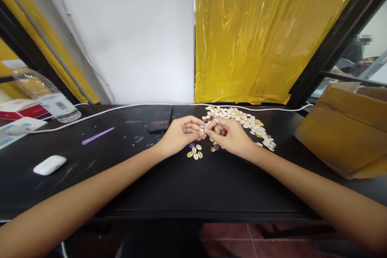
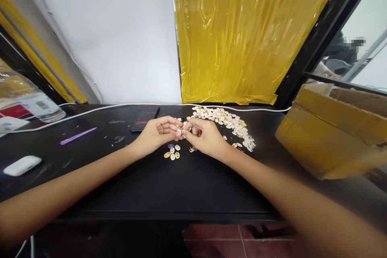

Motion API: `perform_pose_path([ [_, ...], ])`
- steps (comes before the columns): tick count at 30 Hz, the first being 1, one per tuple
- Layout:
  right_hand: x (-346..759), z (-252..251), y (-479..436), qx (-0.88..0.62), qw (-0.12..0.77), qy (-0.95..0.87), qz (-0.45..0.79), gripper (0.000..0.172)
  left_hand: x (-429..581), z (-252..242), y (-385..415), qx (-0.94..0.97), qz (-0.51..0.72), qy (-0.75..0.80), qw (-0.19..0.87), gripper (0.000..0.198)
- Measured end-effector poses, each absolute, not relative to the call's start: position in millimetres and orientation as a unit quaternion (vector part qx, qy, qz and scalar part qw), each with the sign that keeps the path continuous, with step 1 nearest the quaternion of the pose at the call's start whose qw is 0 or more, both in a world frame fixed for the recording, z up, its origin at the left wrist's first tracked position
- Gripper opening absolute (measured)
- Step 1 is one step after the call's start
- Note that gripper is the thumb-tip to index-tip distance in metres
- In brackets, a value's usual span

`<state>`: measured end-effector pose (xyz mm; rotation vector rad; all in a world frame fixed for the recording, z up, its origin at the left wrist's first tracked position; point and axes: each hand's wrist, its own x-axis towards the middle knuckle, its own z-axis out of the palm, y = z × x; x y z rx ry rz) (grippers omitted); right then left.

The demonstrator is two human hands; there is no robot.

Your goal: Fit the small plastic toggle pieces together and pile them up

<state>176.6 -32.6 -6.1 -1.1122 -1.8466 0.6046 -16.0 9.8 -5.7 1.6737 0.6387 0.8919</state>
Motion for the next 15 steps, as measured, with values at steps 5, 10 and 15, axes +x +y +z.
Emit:
perform_pose_path([
  [5,188,-1,-29,-0.459,0.444,-0.734,0.232,0.005,-18,0,8,0.726,0.373,0.283,0.505,0.016],
  [10,205,-3,-24,-0.447,0.303,-0.804,0.249,0.006,-22,1,7,0.83,0.321,0.272,0.367,0.016],
  [15,213,-4,-19,-0.46,0.303,-0.816,0.176,0.009,-25,-1,7,0.89,0.291,0.226,0.27,0.028],
])
